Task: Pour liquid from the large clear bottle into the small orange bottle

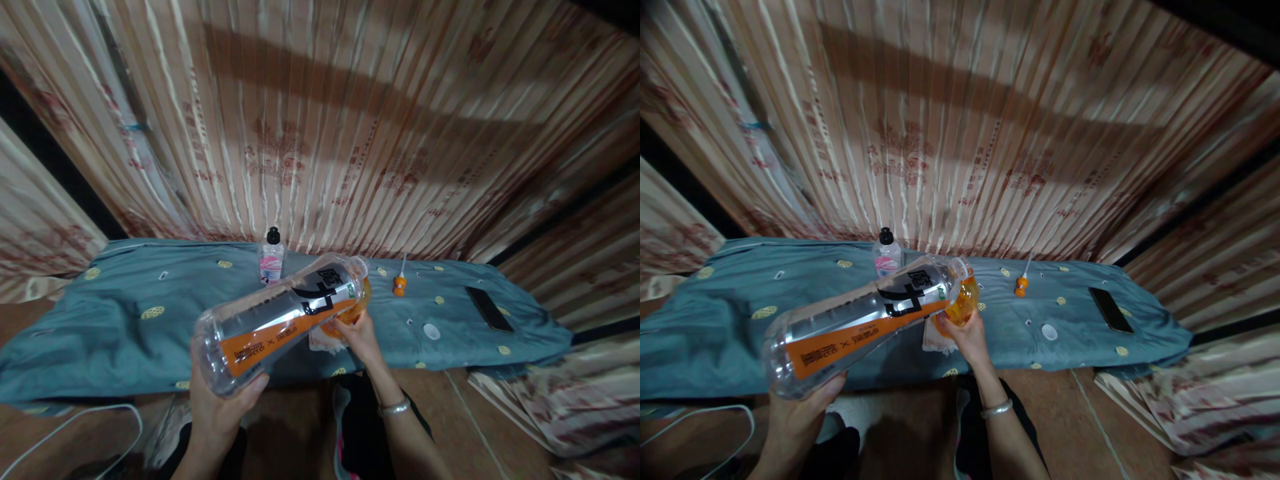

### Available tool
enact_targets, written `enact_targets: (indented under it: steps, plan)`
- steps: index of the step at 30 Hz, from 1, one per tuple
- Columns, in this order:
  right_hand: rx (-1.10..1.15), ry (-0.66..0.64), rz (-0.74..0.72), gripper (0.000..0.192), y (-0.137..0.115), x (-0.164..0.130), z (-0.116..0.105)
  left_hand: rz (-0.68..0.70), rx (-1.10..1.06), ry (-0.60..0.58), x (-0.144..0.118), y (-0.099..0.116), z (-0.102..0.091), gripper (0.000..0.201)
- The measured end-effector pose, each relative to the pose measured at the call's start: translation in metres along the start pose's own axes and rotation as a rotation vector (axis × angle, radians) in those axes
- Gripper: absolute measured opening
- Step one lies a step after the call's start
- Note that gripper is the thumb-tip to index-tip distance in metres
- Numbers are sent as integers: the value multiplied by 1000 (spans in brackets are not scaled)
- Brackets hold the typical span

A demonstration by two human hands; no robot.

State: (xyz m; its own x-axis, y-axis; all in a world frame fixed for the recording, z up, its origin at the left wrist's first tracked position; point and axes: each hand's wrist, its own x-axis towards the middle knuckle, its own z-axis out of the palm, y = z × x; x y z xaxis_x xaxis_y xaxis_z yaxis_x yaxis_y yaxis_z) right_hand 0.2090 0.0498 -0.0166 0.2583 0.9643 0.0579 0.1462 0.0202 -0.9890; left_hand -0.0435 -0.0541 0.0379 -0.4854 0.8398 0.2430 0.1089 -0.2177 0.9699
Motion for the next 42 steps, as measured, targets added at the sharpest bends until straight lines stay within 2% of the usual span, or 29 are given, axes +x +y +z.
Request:
enact_targets:
  steps: [3,6,11,17,20,22,31,36,42]
  plan:
    - [13,-19,4,62,1,0,-1,-20,6,-11,-3,5,5,54]
    - [2,-8,-2,62,3,1,-1,-26,-22,49,-3,4,5,54]
    - [3,-2,7,63,3,1,-1,-33,-2,-43,0,0,1,52]
    - [-29,5,14,64,0,0,-2,-21,-33,75,-5,3,7,52]
    - [-30,12,16,66,-1,1,-1,-30,-11,-21,-2,-1,2,53]
    - [-37,19,22,66,-1,1,-1,-5,4,-35,0,-4,-2,53]
    - [-1,-11,6,66,0,0,0,-4,7,11,-1,-2,0,50]
    - [-21,4,-6,64,1,1,0,-32,41,-15,1,-5,-3,51]
    - [7,-15,-18,62,1,0,-1,20,41,-33,2,-10,-5,51]
